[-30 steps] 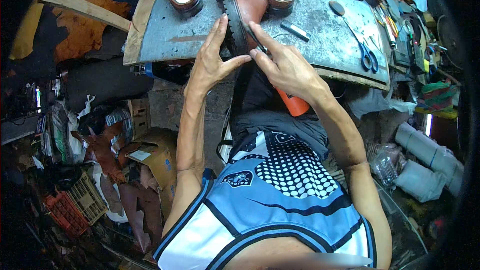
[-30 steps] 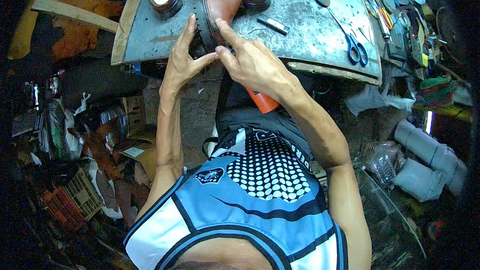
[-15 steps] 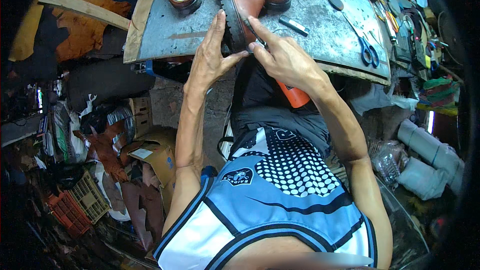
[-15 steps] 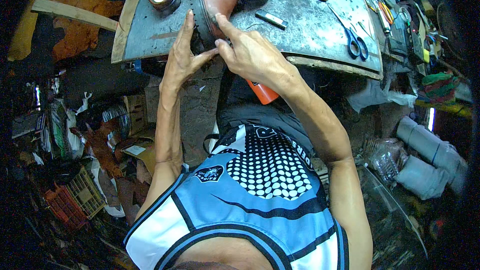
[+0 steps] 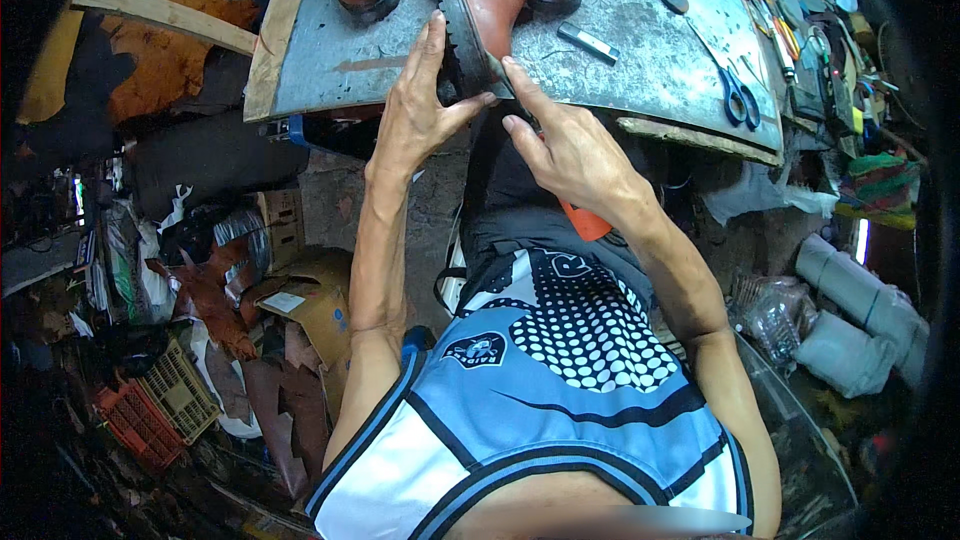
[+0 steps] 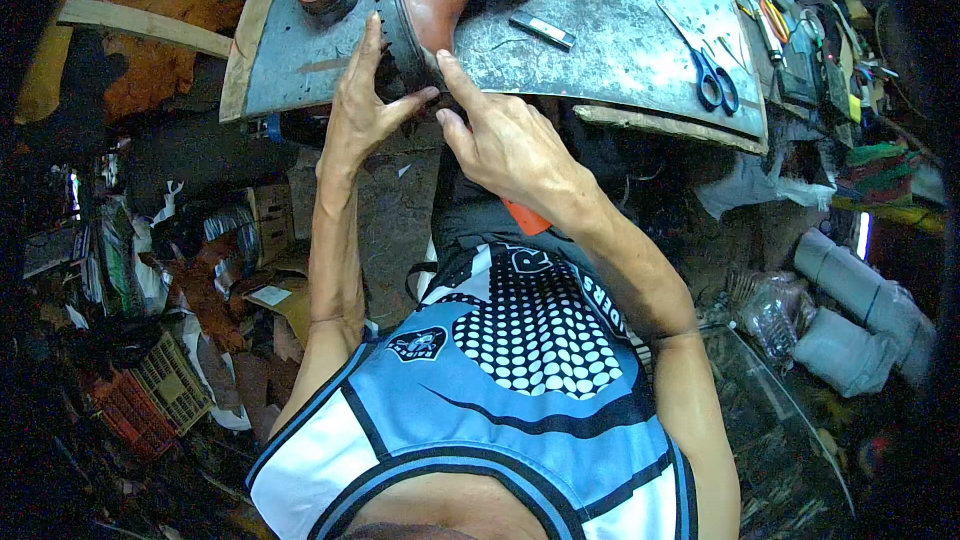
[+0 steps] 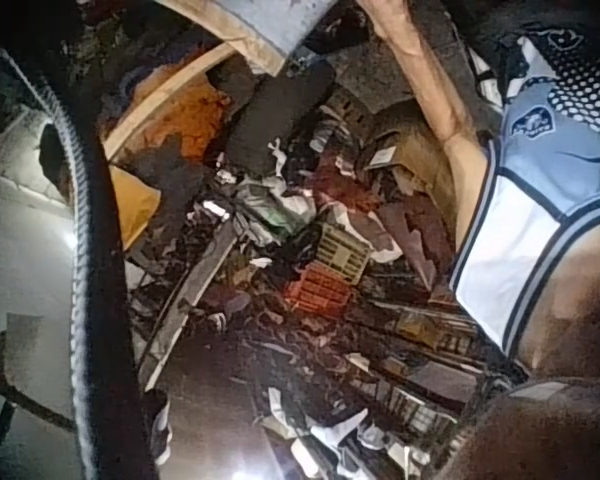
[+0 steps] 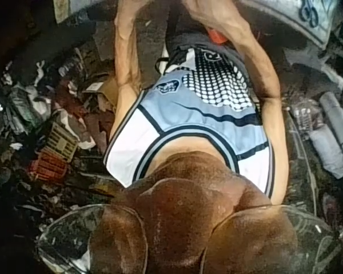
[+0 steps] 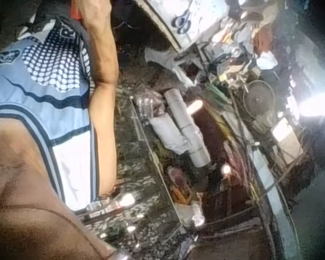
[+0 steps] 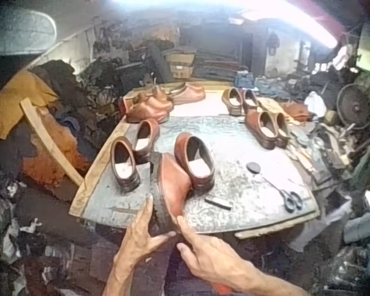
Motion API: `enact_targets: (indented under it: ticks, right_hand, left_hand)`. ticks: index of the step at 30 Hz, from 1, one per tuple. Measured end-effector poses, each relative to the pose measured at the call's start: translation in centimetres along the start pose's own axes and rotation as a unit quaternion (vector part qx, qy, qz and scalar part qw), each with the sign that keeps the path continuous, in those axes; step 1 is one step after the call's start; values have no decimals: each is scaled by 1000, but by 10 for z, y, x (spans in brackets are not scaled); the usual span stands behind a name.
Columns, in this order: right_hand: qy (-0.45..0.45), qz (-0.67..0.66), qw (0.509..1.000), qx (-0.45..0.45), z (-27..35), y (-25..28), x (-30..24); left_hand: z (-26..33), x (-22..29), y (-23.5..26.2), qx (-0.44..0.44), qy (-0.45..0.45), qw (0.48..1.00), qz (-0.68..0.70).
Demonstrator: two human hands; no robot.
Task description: Trimming the edges of a shoe sole with a knife.
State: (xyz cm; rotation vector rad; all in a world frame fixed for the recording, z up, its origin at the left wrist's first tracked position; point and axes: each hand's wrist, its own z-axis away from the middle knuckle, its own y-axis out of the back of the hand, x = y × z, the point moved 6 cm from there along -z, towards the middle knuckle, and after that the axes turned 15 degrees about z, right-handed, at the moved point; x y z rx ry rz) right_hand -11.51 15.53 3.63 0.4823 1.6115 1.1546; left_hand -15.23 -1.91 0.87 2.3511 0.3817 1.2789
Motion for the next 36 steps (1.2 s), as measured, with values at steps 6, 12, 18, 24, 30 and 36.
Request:
enact_targets:
  ticks: [6, 12, 18, 24, 30, 36]
  right_hand:
    - [-18, -19, 999, -29, 4, 1, -7]
    - [4, -44, 999, 25, -7, -2, -2]
    - [22, -34, 998, 43, -6, -6, 0]
    - [4, -27, 999, 20, 2, -10, -1]
    - [21, -16, 998, 49, 2, -8, -1]
    - [13, -12, 999, 36, -2, -6, -3]
  left_hand:
    - [2, -2, 1, 7, 1, 1000, 1]
    - [2, -4, -1, 8, -2, 1000, 0]
    - [3, -2, -1, 17, 3, 1000, 12]
    - [2, -6, 2, 21, 14, 1000, -4]
    - [-5, 3, 7, 43, -1, 999, 0]
    - [-7, 3, 12, 40, 16, 999, 10]
